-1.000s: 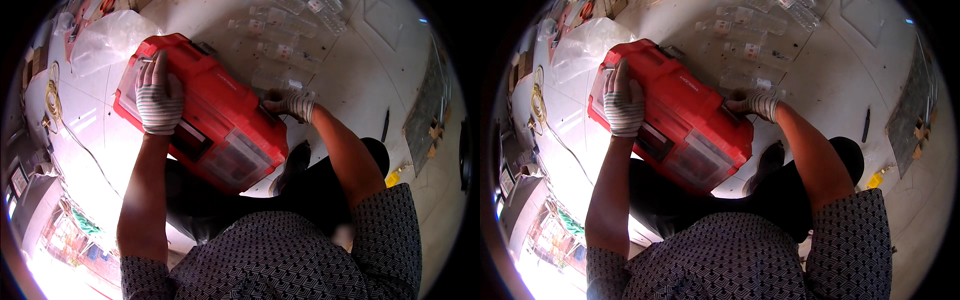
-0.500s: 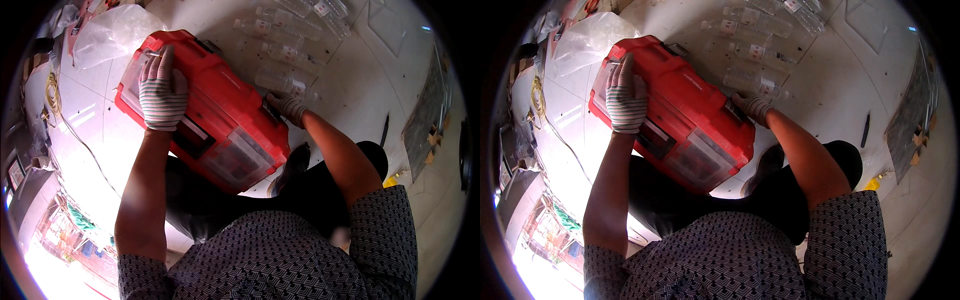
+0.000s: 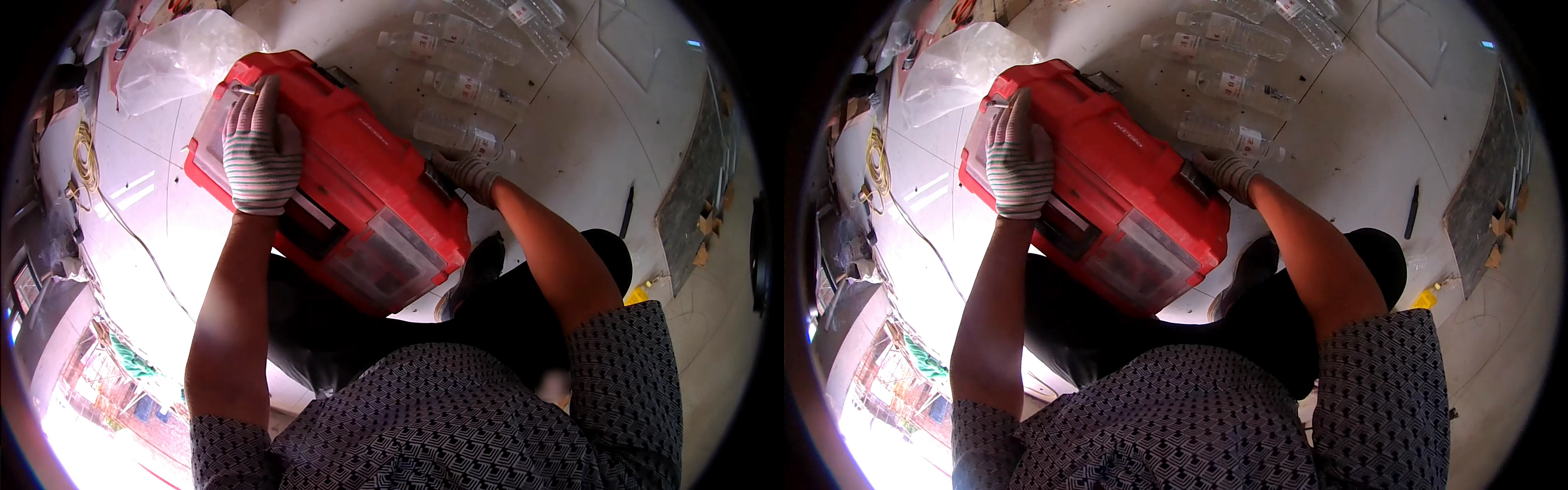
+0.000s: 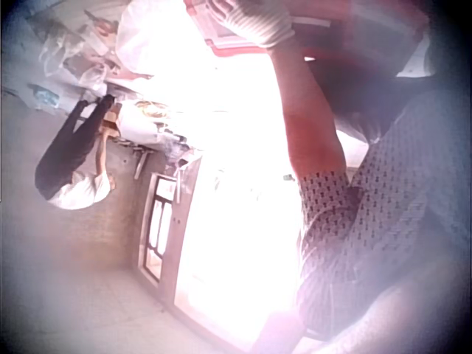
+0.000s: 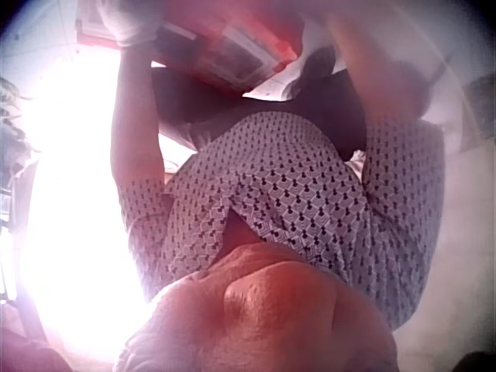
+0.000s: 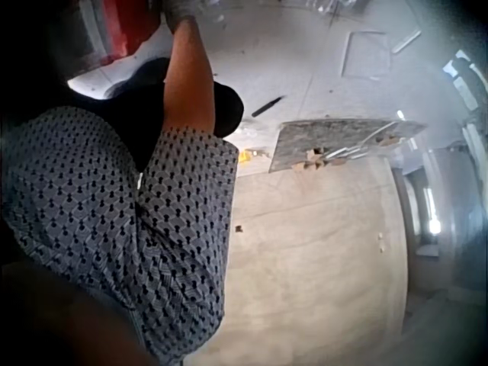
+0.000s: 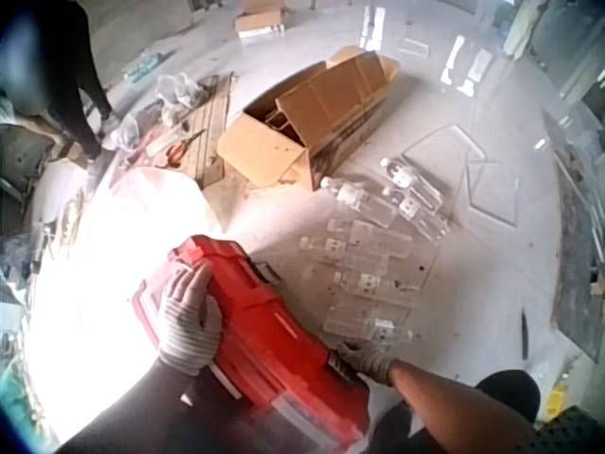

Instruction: The person walks through a construction site, opens a red toolbox, and sits on the floor to organize empty plastic water bottles into a cardboard box. They then close the toolbox and carry it outside.

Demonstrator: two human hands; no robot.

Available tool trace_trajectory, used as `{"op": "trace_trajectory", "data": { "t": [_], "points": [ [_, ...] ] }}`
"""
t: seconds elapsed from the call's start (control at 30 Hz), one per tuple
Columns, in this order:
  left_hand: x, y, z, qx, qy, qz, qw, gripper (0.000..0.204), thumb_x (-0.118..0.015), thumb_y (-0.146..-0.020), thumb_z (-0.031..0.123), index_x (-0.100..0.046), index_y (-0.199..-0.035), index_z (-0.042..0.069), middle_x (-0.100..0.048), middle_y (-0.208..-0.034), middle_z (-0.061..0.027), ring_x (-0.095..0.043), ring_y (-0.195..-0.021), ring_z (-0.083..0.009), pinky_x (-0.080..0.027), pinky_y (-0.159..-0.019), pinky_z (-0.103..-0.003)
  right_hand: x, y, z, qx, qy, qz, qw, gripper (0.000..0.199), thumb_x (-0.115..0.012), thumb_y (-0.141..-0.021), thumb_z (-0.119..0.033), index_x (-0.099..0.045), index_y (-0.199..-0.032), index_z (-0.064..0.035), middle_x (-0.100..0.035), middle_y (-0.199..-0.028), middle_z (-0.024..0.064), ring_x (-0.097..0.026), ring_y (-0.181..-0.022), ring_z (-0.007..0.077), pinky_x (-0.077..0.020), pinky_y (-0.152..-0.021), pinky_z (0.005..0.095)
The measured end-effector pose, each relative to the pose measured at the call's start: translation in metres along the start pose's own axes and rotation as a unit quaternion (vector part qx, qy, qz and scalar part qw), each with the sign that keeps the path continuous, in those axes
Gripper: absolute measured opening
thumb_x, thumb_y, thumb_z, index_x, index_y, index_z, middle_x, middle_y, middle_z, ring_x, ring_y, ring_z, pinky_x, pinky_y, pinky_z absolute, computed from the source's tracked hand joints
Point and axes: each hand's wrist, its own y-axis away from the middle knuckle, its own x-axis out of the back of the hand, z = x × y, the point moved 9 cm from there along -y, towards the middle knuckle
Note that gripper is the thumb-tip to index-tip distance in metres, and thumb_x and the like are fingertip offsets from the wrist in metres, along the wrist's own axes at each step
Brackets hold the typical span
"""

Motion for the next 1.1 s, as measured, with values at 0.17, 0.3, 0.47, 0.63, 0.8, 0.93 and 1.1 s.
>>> {"op": "trace_trajectory", "data": {
  "t": [0.17, 0.3, 0.47, 0.63, 0.8, 0.93, 1.1],
  "points": [
    [0.002, 0.001, -0.002, 0.007, -0.001, -0.005, 1.000, 0.050, -0.057, -0.082, 0.006, -0.054, -0.131, 0.005, -0.061, -0.121, -0.0175, -0.056, -0.113, -0.0371, -0.041, -0.101, -0.049, -0.011, 0.032, -0.050, 0.005, 0.062, -0.085, 0.994, 0.057, -0.058, -0.093, -0.052, -0.061, -0.122, -0.0022, -0.065, -0.111, 0.0079, -0.058, -0.096, 0.0171, -0.0460, -0.087, 0.0336],
    [0.000, 0.002, -0.004, 0.012, 0.001, -0.005, 1.000, 0.049, -0.057, -0.082, 0.006, -0.054, -0.131, 0.005, -0.061, -0.121, -0.0175, -0.056, -0.113, -0.0370, -0.041, -0.101, -0.048, -0.024, 0.055, -0.079, 0.050, 0.103, -0.154, 0.981, 0.071, -0.070, -0.085, -0.050, -0.052, -0.135, -0.0028, -0.059, -0.126, 0.0119, -0.057, -0.112, 0.0206, -0.0432, -0.098, 0.0350],
    [0.001, 0.003, -0.006, 0.009, -0.002, 0.000, 1.000, 0.049, -0.058, -0.082, 0.007, -0.054, -0.131, 0.005, -0.060, -0.122, -0.0171, -0.055, -0.114, -0.0365, -0.041, -0.101, -0.048, -0.020, 0.045, -0.074, 0.037, 0.107, -0.182, 0.977, 0.078, -0.076, -0.081, -0.044, -0.047, -0.140, -0.0027, -0.054, -0.135, 0.0141, -0.052, -0.124, 0.0226, -0.0419, -0.104, 0.0352],
    [-0.001, 0.003, -0.005, 0.007, -0.005, -0.001, 1.000, 0.049, -0.057, -0.083, 0.008, -0.055, -0.131, 0.006, -0.061, -0.121, -0.0168, -0.056, -0.113, -0.0364, -0.041, -0.101, -0.048, -0.012, 0.041, -0.062, 0.029, 0.022, -0.194, 0.980, 0.071, -0.075, -0.083, -0.038, -0.048, -0.139, -0.0029, -0.058, -0.131, 0.0123, -0.054, -0.120, 0.0212, -0.0440, -0.101, 0.0351],
    [-0.001, 0.003, -0.005, 0.000, -0.002, 0.006, 1.000, 0.048, -0.057, -0.083, 0.008, -0.055, -0.131, 0.006, -0.061, -0.120, -0.0166, -0.056, -0.112, -0.0361, -0.041, -0.100, -0.048, 0.004, 0.036, -0.057, -0.002, -0.090, -0.192, 0.977, 0.066, -0.072, -0.086, -0.039, -0.050, -0.138, -0.0044, -0.060, -0.129, 0.0100, -0.055, -0.118, 0.0204, -0.0440, -0.101, 0.0346],
    [0.000, 0.003, -0.005, 0.004, 0.002, 0.003, 1.000, 0.048, -0.057, -0.083, 0.008, -0.055, -0.131, 0.006, -0.061, -0.119, -0.0167, -0.056, -0.112, -0.0361, -0.041, -0.100, -0.048, 0.007, 0.044, -0.075, 0.021, 0.007, -0.135, 0.991, 0.064, -0.064, -0.090, -0.048, -0.053, -0.135, -0.0033, -0.060, -0.129, 0.0101, -0.053, -0.122, 0.0222, -0.0373, -0.108, 0.0352],
    [0.000, 0.003, -0.005, 0.002, -0.003, 0.006, 1.000, 0.048, -0.057, -0.083, 0.009, -0.055, -0.131, 0.007, -0.061, -0.118, -0.0166, -0.056, -0.113, -0.0362, -0.041, -0.100, -0.049, -0.004, 0.045, -0.061, 0.082, 0.028, -0.095, 0.992, 0.072, -0.047, -0.096, -0.056, -0.038, -0.145, -0.0030, -0.045, -0.145, 0.0153, -0.036, -0.138, 0.0254, -0.0248, -0.115, 0.0359]
  ]
}}
